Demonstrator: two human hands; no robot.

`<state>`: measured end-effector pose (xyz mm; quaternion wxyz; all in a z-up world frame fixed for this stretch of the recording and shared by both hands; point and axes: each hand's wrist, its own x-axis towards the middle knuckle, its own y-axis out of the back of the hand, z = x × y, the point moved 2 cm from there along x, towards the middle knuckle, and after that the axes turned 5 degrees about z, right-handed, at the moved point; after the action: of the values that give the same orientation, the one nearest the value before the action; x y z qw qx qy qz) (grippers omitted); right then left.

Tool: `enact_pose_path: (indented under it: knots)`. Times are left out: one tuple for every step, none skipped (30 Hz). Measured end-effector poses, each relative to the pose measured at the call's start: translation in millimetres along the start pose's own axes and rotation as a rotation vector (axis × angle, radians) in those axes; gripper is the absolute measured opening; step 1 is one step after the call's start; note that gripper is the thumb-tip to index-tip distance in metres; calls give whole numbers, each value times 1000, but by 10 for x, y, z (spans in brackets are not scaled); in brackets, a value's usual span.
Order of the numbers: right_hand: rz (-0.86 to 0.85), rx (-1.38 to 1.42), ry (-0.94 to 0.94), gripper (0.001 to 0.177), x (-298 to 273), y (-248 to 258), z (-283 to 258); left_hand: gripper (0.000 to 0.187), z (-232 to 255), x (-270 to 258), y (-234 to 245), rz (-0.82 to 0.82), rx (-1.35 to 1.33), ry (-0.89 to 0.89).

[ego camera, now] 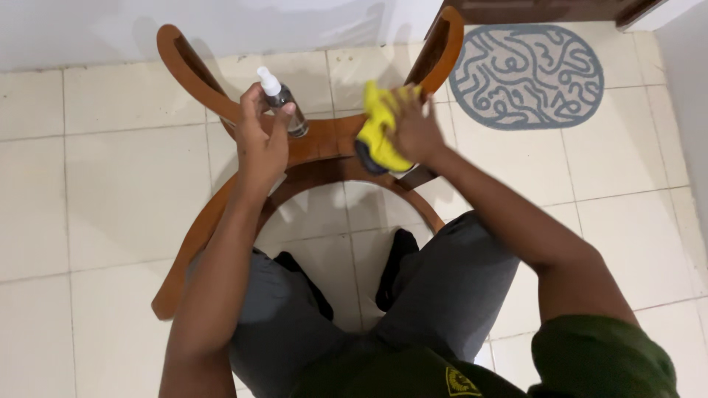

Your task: The person cleans a wooden stool using a spray and a yellow cloth by hand, wiping the seat and then turning it over to wipe the legs and underside.

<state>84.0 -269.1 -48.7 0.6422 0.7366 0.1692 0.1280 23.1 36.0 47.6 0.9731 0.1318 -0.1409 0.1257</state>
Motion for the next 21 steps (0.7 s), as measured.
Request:
enact_pose_path:
  knots:
    - [18, -62, -88, 68, 88, -36, 165, 47, 4, -18, -4, -29, -31, 51]
    - [21, -79, -147, 68, 209, -57, 341, 47, 8, -23, -4, -30, -30, 58]
    - [25, -97, -203, 68, 322, -79, 498, 48, 6, -18, 0, -32, -7, 40]
    - [19, -96, -199, 68, 363, -109, 625, 48, -1, -19, 7, -34, 16, 22]
    - [118, -92, -212, 67, 404, -94, 748, 48, -12, 3, 1, -31, 16, 22]
    - [218, -87, -226, 67, 421, -101, 806, 48, -23, 15, -5, -29, 16, 21]
    - [220, -94, -220, 67, 451, -125, 816, 48, -35, 26, -19, -22, 10, 17]
    - [236, -64, -247, 67, 483, -142, 798, 48, -49, 36, -18, -15, 5, 15]
    - [252, -32, -278, 67, 499, -152, 773, 47, -65, 46, -13, -8, 7, -6]
    - [255, -37, -275, 67, 523, -132, 756, 47, -81, 50, -15, -2, 8, -26]
    - [153, -7, -283, 66, 537, -135, 727, 47, -94, 39, -10, -4, 8, -28]
    - [51, 24, -290, 65, 522, -133, 707, 48, -108, 24, -10, 4, 1, -25]
    - [61, 25, -293, 65, 517, -118, 670, 50, -119, 49, -13, 13, -6, -30]
    - [36, 71, -218, 64, 516, -128, 590, 50, -132, 90, -10, 11, -7, -40]
    - [-1, 119, -142, 63, 457, -146, 513, 50, -151, 75, 4, 4, 0, -61]
    - [-5, 119, -144, 63, 418, -149, 440, 50, -169, 60, 11, -3, 7, -83]
    - [-33, 282, -145, 65, 389, -186, 308, 50, -187, 38, 15, -5, 7, -78]
    - [-61, 444, -146, 66, 329, -239, 152, 52, -195, 16, 22, -8, -24, -94]
    - [-55, 440, -144, 66, 280, -258, 19, 53, -195, 50, 19, -6, -57, -122]
    - [-15, 400, 25, 65, 215, -270, -147, 53, -195, 79, 11, -4, -60, -129]
    - [17, 361, 191, 64, 121, -290, -319, 53, -198, 72, 5, -1, -80, -125]
